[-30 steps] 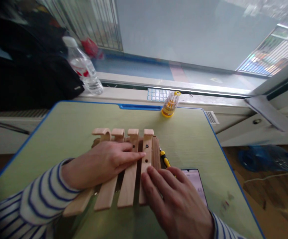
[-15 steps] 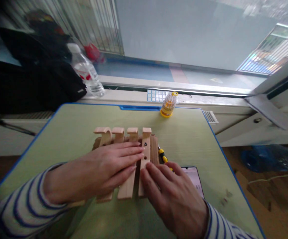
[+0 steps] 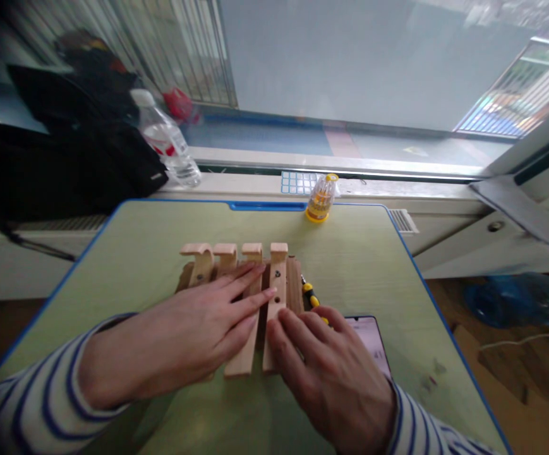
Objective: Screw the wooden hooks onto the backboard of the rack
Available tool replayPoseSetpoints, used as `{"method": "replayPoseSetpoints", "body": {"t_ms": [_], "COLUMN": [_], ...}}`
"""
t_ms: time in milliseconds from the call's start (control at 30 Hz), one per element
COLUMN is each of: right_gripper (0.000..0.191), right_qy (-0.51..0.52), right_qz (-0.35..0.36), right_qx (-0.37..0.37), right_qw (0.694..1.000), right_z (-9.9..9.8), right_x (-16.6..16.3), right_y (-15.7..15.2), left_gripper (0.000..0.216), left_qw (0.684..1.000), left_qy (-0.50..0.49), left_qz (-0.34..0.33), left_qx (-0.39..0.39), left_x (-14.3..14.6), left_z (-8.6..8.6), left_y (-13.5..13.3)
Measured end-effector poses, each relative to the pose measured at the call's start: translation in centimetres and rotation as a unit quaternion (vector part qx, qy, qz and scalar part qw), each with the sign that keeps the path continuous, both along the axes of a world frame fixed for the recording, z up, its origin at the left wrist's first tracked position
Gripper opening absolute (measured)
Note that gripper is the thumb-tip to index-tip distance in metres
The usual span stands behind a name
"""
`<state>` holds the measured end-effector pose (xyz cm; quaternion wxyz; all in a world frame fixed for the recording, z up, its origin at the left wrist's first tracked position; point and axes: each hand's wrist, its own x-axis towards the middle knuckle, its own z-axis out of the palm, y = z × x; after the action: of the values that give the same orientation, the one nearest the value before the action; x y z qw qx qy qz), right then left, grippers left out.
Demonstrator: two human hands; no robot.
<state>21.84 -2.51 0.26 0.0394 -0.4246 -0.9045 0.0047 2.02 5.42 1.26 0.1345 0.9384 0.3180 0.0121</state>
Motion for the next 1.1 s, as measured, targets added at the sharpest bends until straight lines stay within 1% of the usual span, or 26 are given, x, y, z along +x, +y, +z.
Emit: {"method": "replayPoseSetpoints", "body": {"t_ms": [200, 500, 600, 700, 767, 800, 867, 900, 933, 1000, 1100], "right_gripper": [0.037, 0.035, 0.037, 0.045, 0.051, 0.048, 0.03, 0.024, 0.023, 0.028, 0.025], "right_qy": [0.014, 0.033, 0.04, 0.054, 0.062, 0.061, 0.058, 0.038, 0.005, -0.056, -0.098], "right_qz": [-0.007, -0.016, -0.028, -0.039, -0.062, -0.088, -0.156, -0.181, -0.201, -0.221, -0.22], "right_qx": [0.008, 0.017, -0.009, -0.043, -0.032, -0.026, 0.001, 0.003, -0.002, -0.013, -0.03], "right_qw": [1.0, 0.999, 0.999, 0.997, 0.996, 0.994, 0.986, 0.983, 0.98, 0.974, 0.97], "right_z": [0.1, 0.1, 0.4, 1.0, 1.3, 1.3, 0.9, 0.5, 0.1, -0.8, -1.9], "right_x": [-0.2, -0.5, -0.5, 0.4, 1.5, 2.2, 3.3, 3.7, 3.9, 4.0, 3.1], "right_y": [0.2, 0.2, 0.0, -0.5, -0.8, -0.8, -0.4, 0.0, 0.4, 1.4, 2.5], "left_gripper": [0.041, 0.043, 0.043, 0.044, 0.043, 0.043, 0.042, 0.042, 0.043, 0.044, 0.043], "left_qw": [1.0, 1.0, 1.0, 1.0, 1.0, 1.0, 1.0, 1.0, 1.0, 1.0, 1.0], "left_qy": [-0.011, -0.01, -0.003, -0.006, -0.016, -0.019, -0.021, -0.018, -0.013, -0.004, -0.006], "left_qz": [0.0, 0.012, 0.018, 0.018, 0.02, 0.019, 0.015, 0.013, 0.013, 0.019, 0.028], "left_qx": [-0.005, -0.004, -0.003, -0.004, -0.001, -0.002, -0.007, -0.011, -0.015, -0.02, -0.01], "left_x": [0.3, 0.3, 0.3, 0.1, 0.1, 0.0, 0.0, 0.0, 0.0, 0.0, -0.2], "left_z": [0.3, 0.2, 0.1, -0.1, -0.3, -0.3, -0.3, -0.2, -0.2, 0.0, 0.0], "left_y": [0.0, -0.1, -0.1, -0.1, -0.1, -0.1, -0.1, -0.1, -0.1, -0.2, -0.3]}}
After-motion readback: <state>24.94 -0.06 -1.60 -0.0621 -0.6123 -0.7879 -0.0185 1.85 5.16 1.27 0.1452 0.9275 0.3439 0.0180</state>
